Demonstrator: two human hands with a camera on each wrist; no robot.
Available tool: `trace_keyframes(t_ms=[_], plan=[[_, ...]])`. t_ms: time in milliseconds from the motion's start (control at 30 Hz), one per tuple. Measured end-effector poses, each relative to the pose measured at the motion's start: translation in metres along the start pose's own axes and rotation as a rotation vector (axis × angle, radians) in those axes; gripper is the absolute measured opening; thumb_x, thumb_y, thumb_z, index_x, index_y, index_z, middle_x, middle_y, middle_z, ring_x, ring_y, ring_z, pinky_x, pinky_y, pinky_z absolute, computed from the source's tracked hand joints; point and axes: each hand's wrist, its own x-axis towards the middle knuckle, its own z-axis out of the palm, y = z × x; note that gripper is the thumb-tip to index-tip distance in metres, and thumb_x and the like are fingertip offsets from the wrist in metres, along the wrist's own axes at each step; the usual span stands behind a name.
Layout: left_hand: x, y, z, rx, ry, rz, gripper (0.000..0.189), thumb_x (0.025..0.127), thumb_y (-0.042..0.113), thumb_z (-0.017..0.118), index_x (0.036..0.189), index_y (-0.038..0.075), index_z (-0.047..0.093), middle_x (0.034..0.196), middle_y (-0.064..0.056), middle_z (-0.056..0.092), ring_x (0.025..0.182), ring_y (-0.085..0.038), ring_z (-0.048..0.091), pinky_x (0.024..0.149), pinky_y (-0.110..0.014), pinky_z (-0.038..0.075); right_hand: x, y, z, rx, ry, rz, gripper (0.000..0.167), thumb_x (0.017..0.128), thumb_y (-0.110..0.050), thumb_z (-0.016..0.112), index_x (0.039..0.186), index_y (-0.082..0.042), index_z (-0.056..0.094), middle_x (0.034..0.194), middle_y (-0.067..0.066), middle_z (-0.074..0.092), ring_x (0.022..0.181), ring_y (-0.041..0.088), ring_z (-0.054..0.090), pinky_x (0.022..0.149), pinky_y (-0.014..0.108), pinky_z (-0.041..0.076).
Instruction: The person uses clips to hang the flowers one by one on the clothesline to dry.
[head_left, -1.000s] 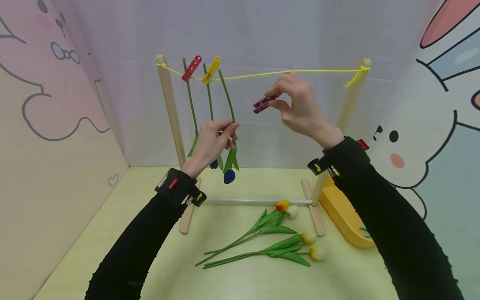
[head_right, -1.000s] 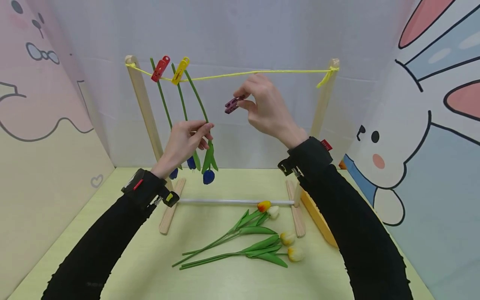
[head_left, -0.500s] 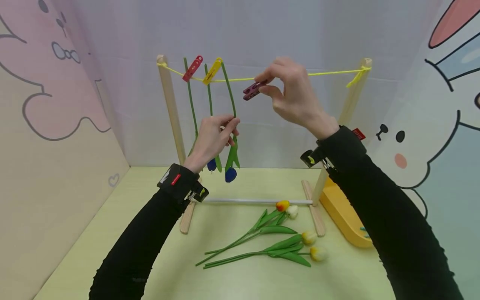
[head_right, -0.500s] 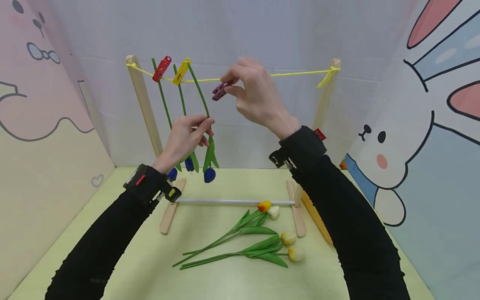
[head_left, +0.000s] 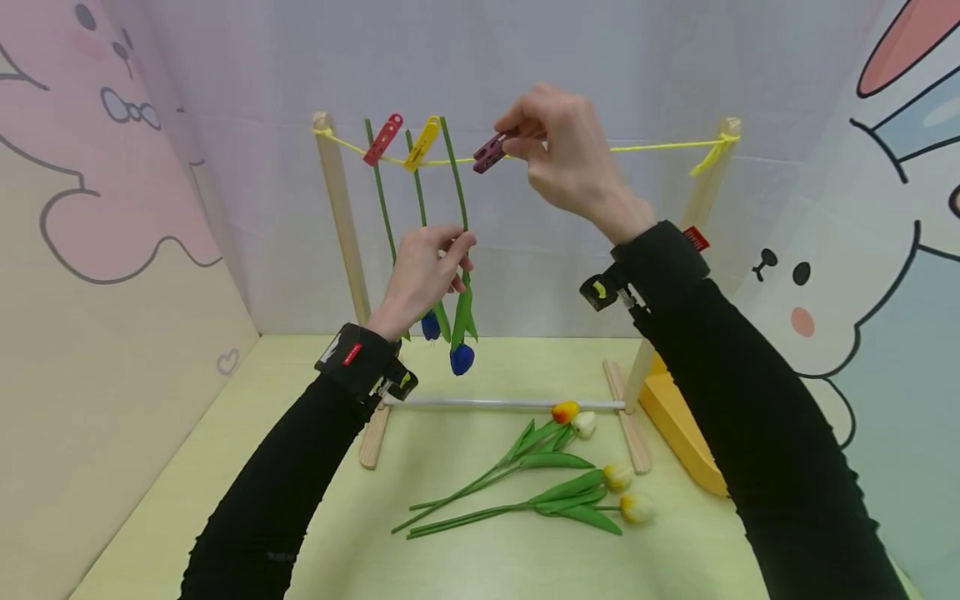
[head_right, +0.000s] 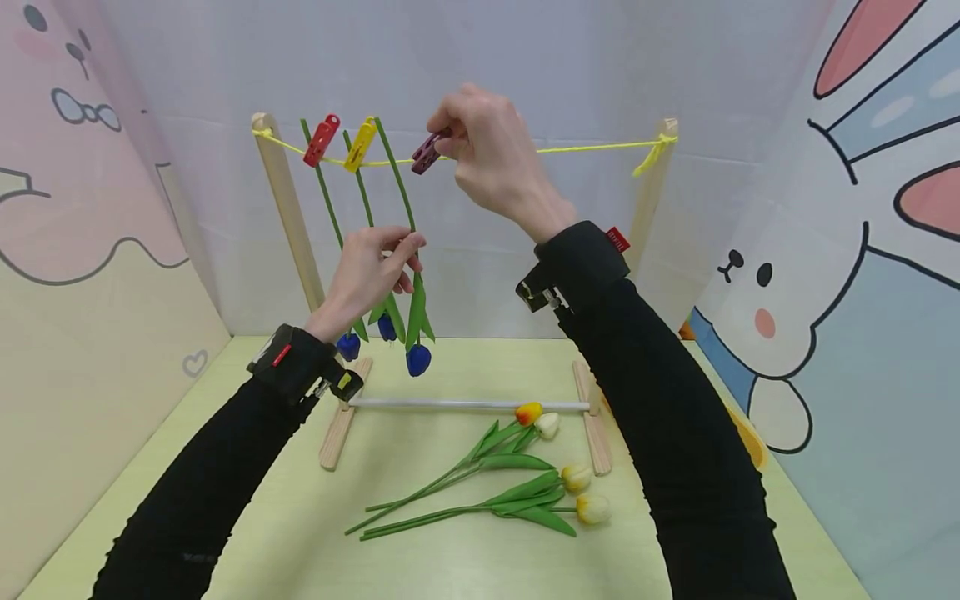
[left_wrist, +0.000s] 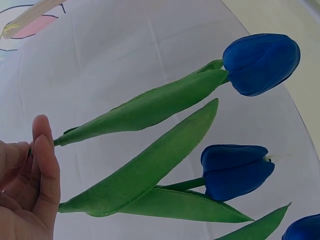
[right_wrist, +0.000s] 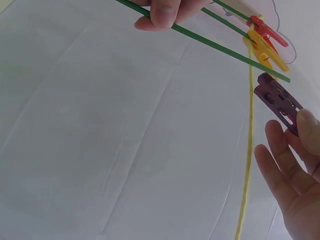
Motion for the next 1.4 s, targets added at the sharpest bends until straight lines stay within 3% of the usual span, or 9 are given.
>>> trace_keyframes(t_ms=[367,667,1400], plan=[[0.002,0.001,-0.002,0.0,0.005,-0.031,0.024,0.104,0.02,0.056,0.106,0.002,0.072,0.077,-0.014,0.067,0.05,-0.019,0.061,0.053,-0.021,0.052,0.014,-0.005,0.004,-0.02,-0.032,0.053,0.019,0.1,0.001,0.055,0.11,0.008,0.069,0.109,0.024,0.065,0.096,0.031,0.061,0.086,0.026,0.047],[0.002,0.001,-0.004,0.017,-0.001,-0.043,0.024,0.105,0.02,0.055,0.103,0.002,0.072,0.072,-0.015,0.064,0.053,-0.027,0.063,0.051,-0.022,0.051,0.024,-0.007,0.01,-0.046,-0.063,0.102,0.019,0.1,0.002,0.055,0.109,0.008,0.07,0.109,0.024,0.066,0.096,0.031,0.061,0.081,0.025,0.044],[0.002,0.001,-0.004,0.019,-0.015,-0.067,0.026,0.106,0.02,0.053,0.106,0.002,0.072,0.069,-0.011,0.062,0.05,-0.018,0.059,0.05,-0.023,0.049,0.033,-0.009,0.015,-0.034,-0.148,0.183,0.021,0.1,-0.001,0.055,0.111,0.005,0.072,0.105,0.02,0.07,0.085,0.02,0.055,0.073,0.02,0.041]])
